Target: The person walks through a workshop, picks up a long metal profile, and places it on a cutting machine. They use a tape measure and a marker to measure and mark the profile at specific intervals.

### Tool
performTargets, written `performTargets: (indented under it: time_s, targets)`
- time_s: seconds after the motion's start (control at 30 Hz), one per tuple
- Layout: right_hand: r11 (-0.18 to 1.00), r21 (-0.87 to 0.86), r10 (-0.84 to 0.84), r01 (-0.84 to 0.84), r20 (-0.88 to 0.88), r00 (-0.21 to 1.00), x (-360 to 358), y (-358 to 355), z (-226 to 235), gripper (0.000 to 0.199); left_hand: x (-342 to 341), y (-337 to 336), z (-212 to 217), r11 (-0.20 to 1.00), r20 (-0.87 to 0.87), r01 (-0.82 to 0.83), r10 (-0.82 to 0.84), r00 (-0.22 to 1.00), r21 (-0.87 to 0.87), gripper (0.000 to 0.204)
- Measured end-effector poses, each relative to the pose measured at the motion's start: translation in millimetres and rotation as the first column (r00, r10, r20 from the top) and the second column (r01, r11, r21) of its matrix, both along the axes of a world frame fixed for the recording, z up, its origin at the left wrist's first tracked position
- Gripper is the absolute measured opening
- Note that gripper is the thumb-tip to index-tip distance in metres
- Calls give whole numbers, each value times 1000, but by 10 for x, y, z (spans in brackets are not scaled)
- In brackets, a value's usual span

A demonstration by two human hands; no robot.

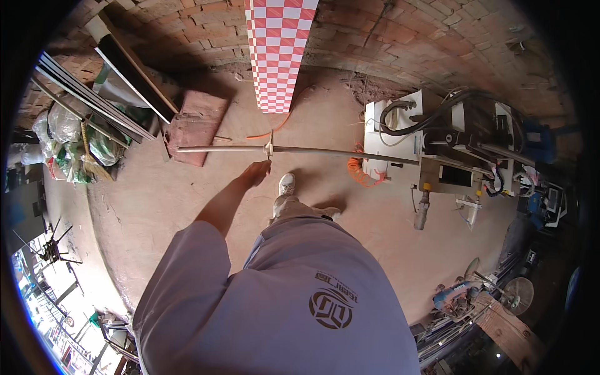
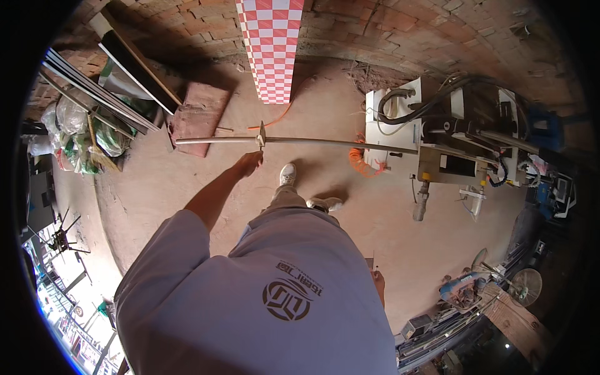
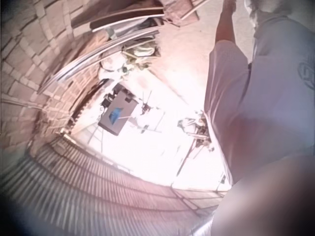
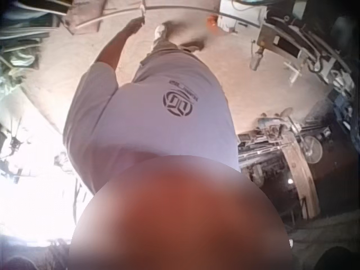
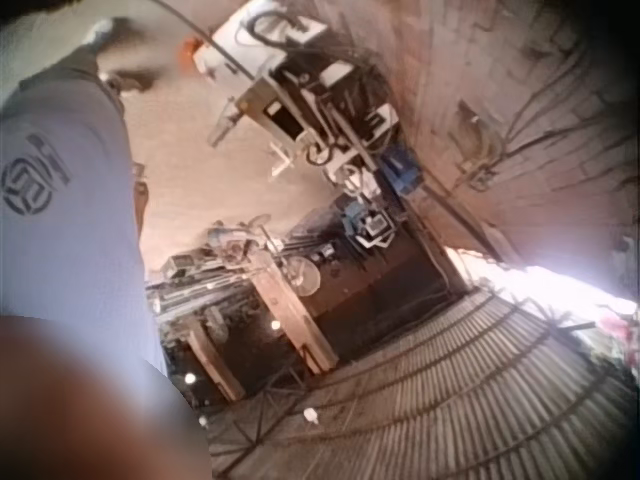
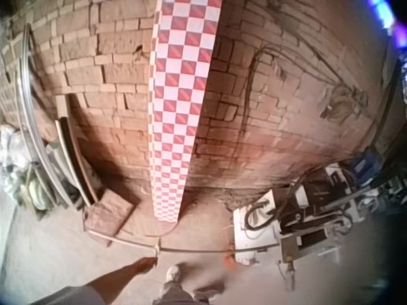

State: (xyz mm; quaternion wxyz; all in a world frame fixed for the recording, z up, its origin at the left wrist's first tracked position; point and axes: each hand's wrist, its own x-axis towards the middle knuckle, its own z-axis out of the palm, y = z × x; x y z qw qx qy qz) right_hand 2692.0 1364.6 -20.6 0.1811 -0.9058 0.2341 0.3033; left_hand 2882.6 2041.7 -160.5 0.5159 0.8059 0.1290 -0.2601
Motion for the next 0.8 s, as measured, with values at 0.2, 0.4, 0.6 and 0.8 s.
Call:
performTargets:
  time_s: [0.2, 0.4, 0.6, 0.8]
  targets:
    - [1000, -10, -22, 22, -10, 1000, 19, 48, 177, 48, 33, 26, 79, 981, 7, 149, -151, 988, 126, 56]
    - [999, -16, -48, 48, -8, 999, 39, 65, 258, 48, 11, -44, 112, 951, 25, 148, -161, 987, 273, 55]
    - [999, -19, -44, 44, -11, 999, 108, 84, 284, 48, 67, -135, -108, 983, -69, -56, 69, 995, 176, 48]
    - [999, -28, -31, 30, -23, 999, 168, 22, 380, 47, 42, -506, -321, 807, -52, -544, 569, 821, 230, 42]
